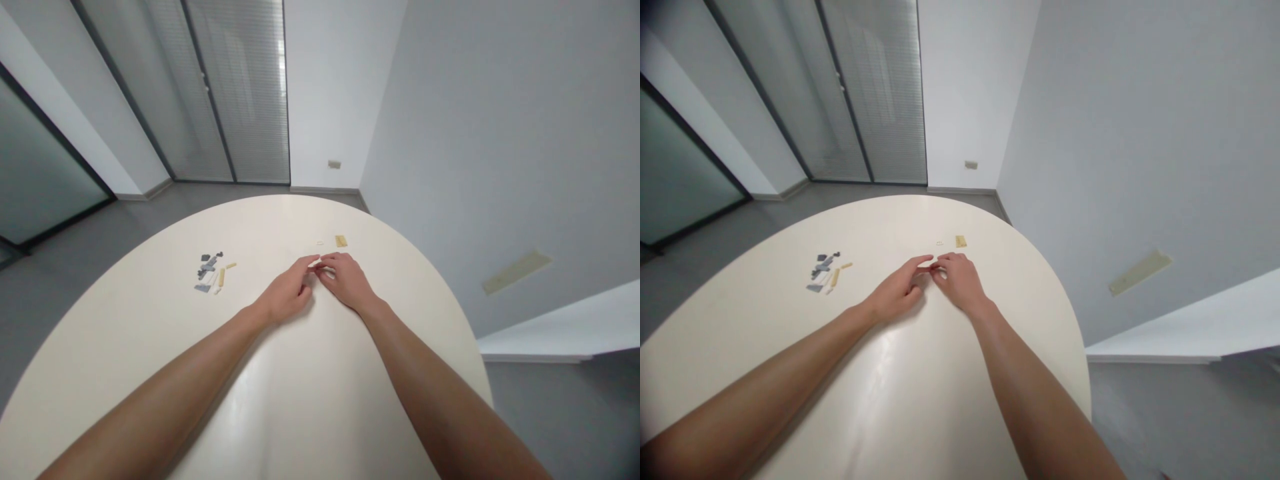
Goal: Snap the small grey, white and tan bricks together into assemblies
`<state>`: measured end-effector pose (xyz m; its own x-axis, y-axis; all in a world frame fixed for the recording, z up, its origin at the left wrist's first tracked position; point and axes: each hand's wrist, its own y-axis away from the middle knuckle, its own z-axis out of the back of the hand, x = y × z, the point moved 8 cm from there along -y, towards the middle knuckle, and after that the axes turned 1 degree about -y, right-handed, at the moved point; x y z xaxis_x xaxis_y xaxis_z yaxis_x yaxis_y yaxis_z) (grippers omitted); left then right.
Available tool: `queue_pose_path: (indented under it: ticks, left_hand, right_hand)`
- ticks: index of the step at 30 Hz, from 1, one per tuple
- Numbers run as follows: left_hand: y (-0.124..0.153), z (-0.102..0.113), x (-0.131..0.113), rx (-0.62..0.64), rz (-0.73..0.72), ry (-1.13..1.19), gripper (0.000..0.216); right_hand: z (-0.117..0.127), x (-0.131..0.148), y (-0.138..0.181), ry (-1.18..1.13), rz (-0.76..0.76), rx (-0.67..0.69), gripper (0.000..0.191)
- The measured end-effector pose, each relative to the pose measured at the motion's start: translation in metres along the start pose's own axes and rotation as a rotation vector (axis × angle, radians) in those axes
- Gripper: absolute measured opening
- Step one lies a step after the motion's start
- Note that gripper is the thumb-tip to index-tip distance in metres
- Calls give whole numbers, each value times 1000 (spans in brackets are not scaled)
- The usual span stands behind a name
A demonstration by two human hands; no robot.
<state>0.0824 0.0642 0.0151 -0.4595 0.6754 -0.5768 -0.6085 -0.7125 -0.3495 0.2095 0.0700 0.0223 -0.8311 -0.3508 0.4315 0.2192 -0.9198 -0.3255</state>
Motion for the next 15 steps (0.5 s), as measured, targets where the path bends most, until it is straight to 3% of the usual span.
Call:
queue_pose_path:
  ticks: [6, 15]
  left_hand:
    - [-1, 11, 16, -143, 148, -212, 48]
    - [-2, 17, 20, -123, 221, -216, 17]
  right_hand:
    - [1, 4, 3, 19, -60, -31, 18]
    - [-1, 11, 4, -7, -52, 16, 21]
